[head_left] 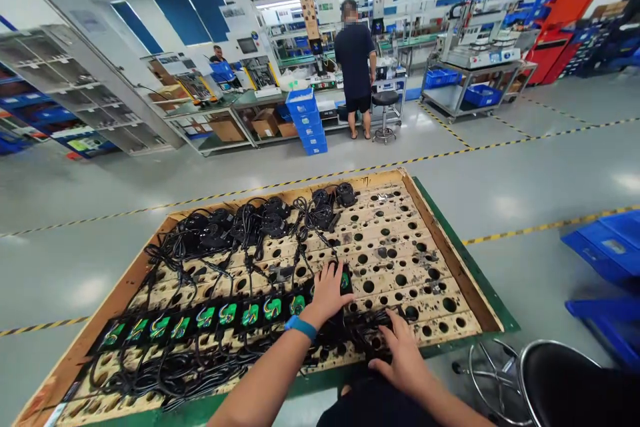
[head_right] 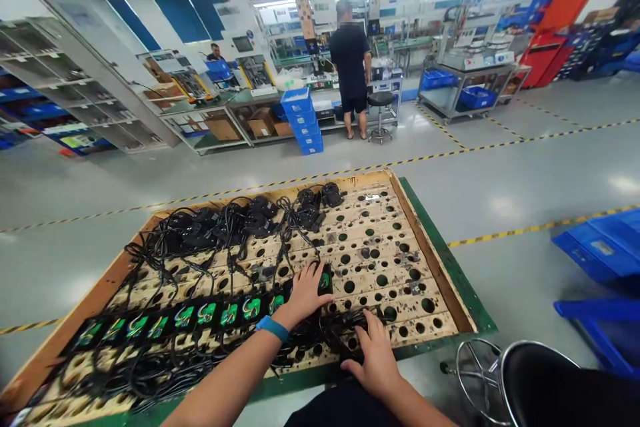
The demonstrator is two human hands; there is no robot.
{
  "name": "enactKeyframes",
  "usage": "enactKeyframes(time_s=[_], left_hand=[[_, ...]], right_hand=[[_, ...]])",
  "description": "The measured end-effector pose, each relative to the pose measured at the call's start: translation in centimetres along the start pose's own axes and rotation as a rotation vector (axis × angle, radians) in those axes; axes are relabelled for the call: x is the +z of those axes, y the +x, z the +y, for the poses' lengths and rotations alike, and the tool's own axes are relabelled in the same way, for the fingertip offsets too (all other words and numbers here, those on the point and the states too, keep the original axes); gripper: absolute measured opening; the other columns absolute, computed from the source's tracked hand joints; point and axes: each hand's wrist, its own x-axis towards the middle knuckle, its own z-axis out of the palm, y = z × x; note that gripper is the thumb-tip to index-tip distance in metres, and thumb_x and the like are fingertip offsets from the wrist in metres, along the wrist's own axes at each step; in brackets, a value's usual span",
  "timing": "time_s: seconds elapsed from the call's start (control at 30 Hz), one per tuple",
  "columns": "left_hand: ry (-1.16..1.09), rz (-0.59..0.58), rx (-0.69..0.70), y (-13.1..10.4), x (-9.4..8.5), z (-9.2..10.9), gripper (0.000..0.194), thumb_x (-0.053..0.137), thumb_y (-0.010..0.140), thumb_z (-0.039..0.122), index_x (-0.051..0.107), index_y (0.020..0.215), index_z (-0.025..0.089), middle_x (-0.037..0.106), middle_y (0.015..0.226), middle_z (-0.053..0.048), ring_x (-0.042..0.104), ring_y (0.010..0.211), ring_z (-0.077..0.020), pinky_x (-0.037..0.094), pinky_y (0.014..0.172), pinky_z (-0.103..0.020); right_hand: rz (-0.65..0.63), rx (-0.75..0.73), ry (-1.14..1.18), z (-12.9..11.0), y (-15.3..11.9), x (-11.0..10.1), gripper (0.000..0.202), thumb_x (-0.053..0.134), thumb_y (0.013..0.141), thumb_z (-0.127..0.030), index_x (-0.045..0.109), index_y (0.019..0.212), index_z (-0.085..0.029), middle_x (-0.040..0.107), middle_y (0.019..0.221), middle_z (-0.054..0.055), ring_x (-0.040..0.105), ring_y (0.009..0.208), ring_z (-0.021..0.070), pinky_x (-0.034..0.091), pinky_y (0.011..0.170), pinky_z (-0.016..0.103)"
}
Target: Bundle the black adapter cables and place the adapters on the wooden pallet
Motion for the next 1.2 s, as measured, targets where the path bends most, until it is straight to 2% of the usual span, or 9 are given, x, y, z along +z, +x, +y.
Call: enactKeyframes(time_s=[0.17, 0.27, 0.37, 0.47, 0.57, 0.73, 0.9, 1.03, 1.2], left_hand=[[0.031, -0.02, 0.002, 0.3, 0.1, -0.7, 0.099, 0.067, 0.078, 0.053, 0.026, 0.158, 0.014, 0.034, 0.16, -0.022, 0.028, 0.149, -0.0382, 0.02, 0.121, -0.049], [0.048, 0.019, -0.026, -0.1, 0.0, -0.5, 0.1, 0.07, 0.073, 0.054, 0.032, 0.155, 0.013, 0.044, 0.151, -0.022, 0.039, 0.141, -0.0385, 0.027, 0.118, -0.046], [0.049, 0.059, -0.036, -0.6, 0.1, -0.2, 0.098, 0.071, 0.071, 0.055, 0.037, 0.153, 0.015, 0.046, 0.148, -0.02, 0.04, 0.14, -0.0375, 0.026, 0.118, -0.045], [0.046, 0.11, -0.039, -1.1, 0.4, 0.2, 0.097, 0.071, 0.07, 0.053, 0.039, 0.152, 0.013, 0.046, 0.147, -0.021, 0.038, 0.14, -0.0374, 0.024, 0.119, -0.044], [0.044, 0.153, -0.026, -1.4, 0.9, 0.1, 0.095, 0.069, 0.072, 0.05, 0.038, 0.153, 0.011, 0.047, 0.147, -0.022, 0.038, 0.141, -0.0381, 0.022, 0.121, -0.047], [0.01, 0.207, 0.11, -1.9, 2.1, -2.1, 0.089, 0.056, 0.083, 0.057, 0.03, 0.158, 0.015, 0.044, 0.154, -0.02, 0.034, 0.146, -0.0365, 0.017, 0.124, -0.051], [-0.028, 0.146, 0.182, -1.2, 3.3, -3.5, 0.09, 0.056, 0.084, 0.063, 0.029, 0.158, 0.019, 0.042, 0.157, -0.018, 0.035, 0.146, -0.0382, 0.021, 0.123, -0.053], [0.037, 0.078, 0.268, -0.4, 3.7, -3.0, 0.088, 0.056, 0.087, 0.063, 0.032, 0.157, 0.016, 0.045, 0.154, -0.021, 0.039, 0.141, -0.0406, 0.028, 0.117, -0.054], [0.214, 0.309, 0.356, -1.2, 3.0, -4.4, 0.082, 0.048, 0.091, 0.06, 0.042, 0.148, 0.0, 0.062, 0.119, -0.023, 0.057, 0.112, -0.0371, 0.045, 0.093, -0.048]], right_hand=[[-0.074, -0.143, -0.059, -1.1, 0.6, -0.1, 0.025, 0.068, 0.083, -0.028, 0.068, 0.103, -0.013, 0.027, 0.162, 0.021, 0.029, 0.147, 0.0391, 0.025, 0.119, 0.056], [-0.118, -0.11, -0.055, -1.5, 0.7, -1.4, 0.03, 0.062, 0.083, -0.018, 0.064, 0.112, -0.01, 0.046, 0.15, 0.024, 0.045, 0.137, 0.0341, 0.036, 0.114, 0.047], [-0.175, -0.073, -0.098, -2.2, 1.6, -4.7, 0.028, 0.058, 0.086, -0.015, 0.063, 0.113, -0.011, 0.068, 0.116, 0.018, 0.063, 0.109, 0.0289, 0.048, 0.097, 0.039], [-0.065, -0.101, -0.226, -2.5, 3.4, -8.0, 0.025, 0.059, 0.084, -0.012, 0.065, 0.108, -0.015, 0.07, 0.108, 0.014, 0.061, 0.108, 0.0316, 0.044, 0.099, 0.045], [0.005, -0.099, -0.251, -1.7, 4.9, -8.8, 0.04, 0.06, 0.078, -0.006, 0.067, 0.115, -0.02, 0.067, 0.122, 0.014, 0.055, 0.122, 0.0344, 0.033, 0.109, 0.057], [0.007, 0.057, -0.114, 1.0, 4.8, -4.4, 0.063, 0.066, 0.082, -0.03, 0.055, 0.144, -0.025, 0.032, 0.162, 0.014, 0.026, 0.149, 0.0386, 0.022, 0.119, 0.062], [0.064, 0.176, -0.091, 1.9, 3.5, -1.2, 0.064, 0.062, 0.084, -0.034, 0.054, 0.147, -0.025, 0.034, 0.161, 0.013, 0.023, 0.151, 0.0382, 0.028, 0.12, 0.058], [0.267, 0.392, -0.164, -0.4, 1.5, 1.0, 0.075, 0.066, 0.08, -0.025, 0.045, 0.152, -0.026, 0.024, 0.165, 0.014, 0.019, 0.151, 0.0398, 0.025, 0.12, 0.061], [0.448, 0.546, 0.036, -6.1, -5.1, 6.1, 0.059, 0.057, 0.089, -0.029, 0.051, 0.147, -0.016, 0.034, 0.16, 0.017, 0.034, 0.147, 0.032, 0.032, 0.12, 0.049]])
